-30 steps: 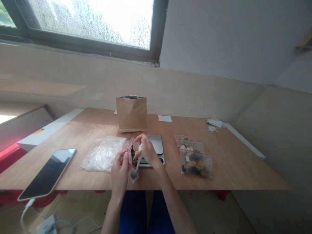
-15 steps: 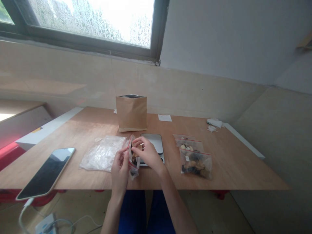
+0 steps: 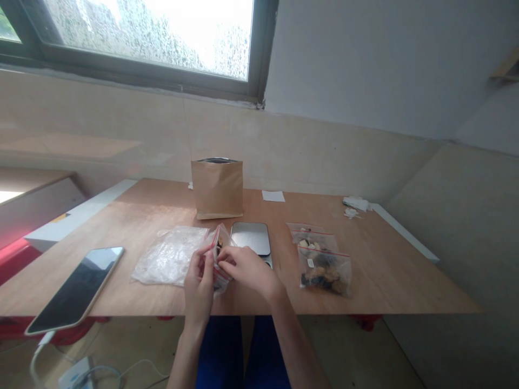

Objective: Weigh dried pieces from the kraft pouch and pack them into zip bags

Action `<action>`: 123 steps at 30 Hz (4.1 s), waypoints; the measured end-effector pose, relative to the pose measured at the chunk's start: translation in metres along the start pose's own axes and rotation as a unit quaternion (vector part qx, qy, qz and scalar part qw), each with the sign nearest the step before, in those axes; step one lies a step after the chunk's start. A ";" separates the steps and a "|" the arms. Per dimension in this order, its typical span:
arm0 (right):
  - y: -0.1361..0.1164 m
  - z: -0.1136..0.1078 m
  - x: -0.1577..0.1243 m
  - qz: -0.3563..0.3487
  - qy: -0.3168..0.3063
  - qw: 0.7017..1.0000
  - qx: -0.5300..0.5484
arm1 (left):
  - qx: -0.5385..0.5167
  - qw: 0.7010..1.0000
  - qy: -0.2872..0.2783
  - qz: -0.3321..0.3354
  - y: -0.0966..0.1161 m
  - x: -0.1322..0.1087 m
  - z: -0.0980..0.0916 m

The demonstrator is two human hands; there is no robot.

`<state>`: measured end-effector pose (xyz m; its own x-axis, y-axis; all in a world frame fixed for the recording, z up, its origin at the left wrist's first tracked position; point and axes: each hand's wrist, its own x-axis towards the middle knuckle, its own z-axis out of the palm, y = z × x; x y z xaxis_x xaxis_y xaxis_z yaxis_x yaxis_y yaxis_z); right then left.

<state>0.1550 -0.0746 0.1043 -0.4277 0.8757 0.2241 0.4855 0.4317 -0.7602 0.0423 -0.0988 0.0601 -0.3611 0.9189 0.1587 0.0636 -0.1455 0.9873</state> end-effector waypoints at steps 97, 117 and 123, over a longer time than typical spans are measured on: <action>0.060 0.009 -0.064 0.159 0.362 0.864 0.311 | -0.006 0.997 -0.058 -0.056 -0.013 0.008 -0.014; 0.052 0.013 -0.059 0.169 0.418 0.851 0.270 | 0.066 0.997 -0.038 0.007 -0.011 0.008 -0.005; 0.053 0.011 -0.060 0.172 0.415 0.845 0.291 | 0.050 0.998 -0.026 0.019 -0.006 0.006 -0.002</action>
<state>0.1978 -0.1063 0.0441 0.4616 0.8819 0.0956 -0.0873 0.1523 -0.9845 0.0382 -0.0933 0.0549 -0.3080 0.9318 0.1921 0.1696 -0.1449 0.9748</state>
